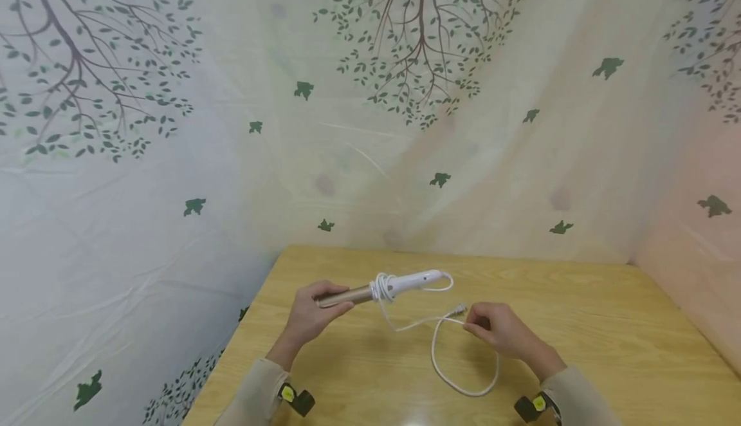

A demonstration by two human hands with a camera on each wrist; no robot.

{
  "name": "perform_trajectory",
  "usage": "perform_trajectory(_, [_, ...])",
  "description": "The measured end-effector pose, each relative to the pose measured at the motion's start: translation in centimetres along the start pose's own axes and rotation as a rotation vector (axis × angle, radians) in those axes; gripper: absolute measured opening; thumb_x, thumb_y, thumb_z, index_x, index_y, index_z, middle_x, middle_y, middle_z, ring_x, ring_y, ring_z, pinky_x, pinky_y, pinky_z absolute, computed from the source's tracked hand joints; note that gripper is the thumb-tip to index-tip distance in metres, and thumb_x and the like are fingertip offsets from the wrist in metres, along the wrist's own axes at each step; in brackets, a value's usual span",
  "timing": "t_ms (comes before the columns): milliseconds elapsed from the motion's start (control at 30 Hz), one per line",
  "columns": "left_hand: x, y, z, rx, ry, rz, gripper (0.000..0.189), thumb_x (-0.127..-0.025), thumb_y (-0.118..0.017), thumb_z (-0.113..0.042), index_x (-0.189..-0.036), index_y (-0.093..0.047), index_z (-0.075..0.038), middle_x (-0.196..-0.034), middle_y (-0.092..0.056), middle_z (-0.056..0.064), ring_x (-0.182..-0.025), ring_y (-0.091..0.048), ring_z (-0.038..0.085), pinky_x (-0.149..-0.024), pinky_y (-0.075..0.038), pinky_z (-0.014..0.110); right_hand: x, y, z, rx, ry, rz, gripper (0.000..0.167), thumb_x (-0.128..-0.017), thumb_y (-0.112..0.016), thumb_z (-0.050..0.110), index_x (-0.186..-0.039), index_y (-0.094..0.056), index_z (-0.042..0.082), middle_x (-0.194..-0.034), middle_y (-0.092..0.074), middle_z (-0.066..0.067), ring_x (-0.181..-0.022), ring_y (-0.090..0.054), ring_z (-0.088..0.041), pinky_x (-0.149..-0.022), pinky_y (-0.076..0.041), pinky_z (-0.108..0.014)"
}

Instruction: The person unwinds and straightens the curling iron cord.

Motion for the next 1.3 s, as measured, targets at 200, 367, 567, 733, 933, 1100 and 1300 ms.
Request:
perform_trajectory(200, [0.0,0.2,0.1,-0.012,0.0,-0.006,0.026,-0.078,-0.081,-0.009,-0.102,-0.072,-0.003,-0.097,-0.072,0.011,-0.08,-0.062,0.008,-0.069,-0.052,0.027,0.3,0.0,1.3,-0.037,0.051,0.058,0.011,-0.092,-0.068,0.017,-0.082,-0.064,0.014,-0.069,-0.057,0.013,-0.059,-0.046,0.005,-0.049,-0.045,-0.02])
perform_trajectory(367, [0.2,0.6,0.1,-0.032,0.017,-0.015,0.025,-0.078,-0.081,-0.008,-0.101,-0.072,-0.003,-0.096,-0.072,0.011,-0.079,-0.062,0.008,-0.07,-0.052,0.027,0.8,0.2,2.7,-0.079,0.111,0.069,0.01,-0.093,-0.067,0.016,-0.084,-0.063,0.017,-0.071,-0.058,0.011,-0.06,-0.047,0.005,-0.049,-0.046,-0.02])
perform_trajectory(567, [0.2,0.9,0.4,-0.037,0.035,-0.029,0.025,-0.078,-0.081,-0.008,-0.1,-0.072,-0.002,-0.097,-0.072,0.012,-0.079,-0.062,0.009,-0.07,-0.051,0.027,1.6,0.6,4.3,-0.109,0.211,0.067,0.015,-0.092,-0.066,0.011,-0.085,-0.062,0.024,-0.072,-0.058,0.013,-0.061,-0.047,0.008,-0.048,-0.045,-0.018])
perform_trajectory(733, [0.3,1.0,0.5,-0.033,0.022,-0.038,0.025,-0.077,-0.082,-0.007,-0.1,-0.072,-0.002,-0.095,-0.072,0.011,-0.078,-0.062,0.009,-0.069,-0.051,0.027,2.0,0.9,6.1,-0.138,0.304,0.091,0.02,-0.091,-0.067,0.006,-0.086,-0.06,0.024,-0.071,-0.057,0.014,-0.06,-0.043,0.01,-0.046,-0.041,-0.014])
perform_trajectory(933, [0.5,0.7,0.9,-0.015,0.015,-0.024,0.025,-0.078,-0.081,-0.007,-0.1,-0.073,-0.002,-0.095,-0.072,0.011,-0.079,-0.062,0.008,-0.07,-0.051,0.027,2.5,1.7,8.3,-0.159,0.421,0.093,0.025,-0.086,-0.069,-0.003,-0.087,-0.061,0.02,-0.07,-0.059,0.009,-0.061,-0.045,0.009,-0.049,-0.039,-0.008])
perform_trajectory(1100, [0.6,0.4,1.1,0.002,0.025,-0.013,0.025,-0.078,-0.081,-0.008,-0.101,-0.072,-0.002,-0.096,-0.072,0.012,-0.079,-0.063,0.009,-0.069,-0.052,0.027,2.4,2.6,9.2,-0.18,0.406,0.116,0.029,-0.085,-0.07,-0.005,-0.088,-0.061,0.023,-0.075,-0.06,0.013,-0.063,-0.047,0.007,-0.052,-0.041,-0.009])
perform_trajectory(1300, [0.8,0.4,1.2,-0.003,0.035,-0.017,0.025,-0.077,-0.081,-0.007,-0.1,-0.072,-0.002,-0.095,-0.072,0.012,-0.08,-0.063,0.009,-0.07,-0.052,0.027,2.4,4.0,10.5,-0.186,0.469,0.113,0.034,-0.081,-0.069,-0.012,-0.089,-0.061,0.02,-0.071,-0.059,0.006,-0.06,-0.044,0.004,-0.053,-0.04,-0.009])
Point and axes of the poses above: each hand's wrist, its own x-axis away from the middle knuckle, its own y-axis out of the back of the hand, z = x × y, the point moved 9 cm from there along -x, towards the middle knuckle
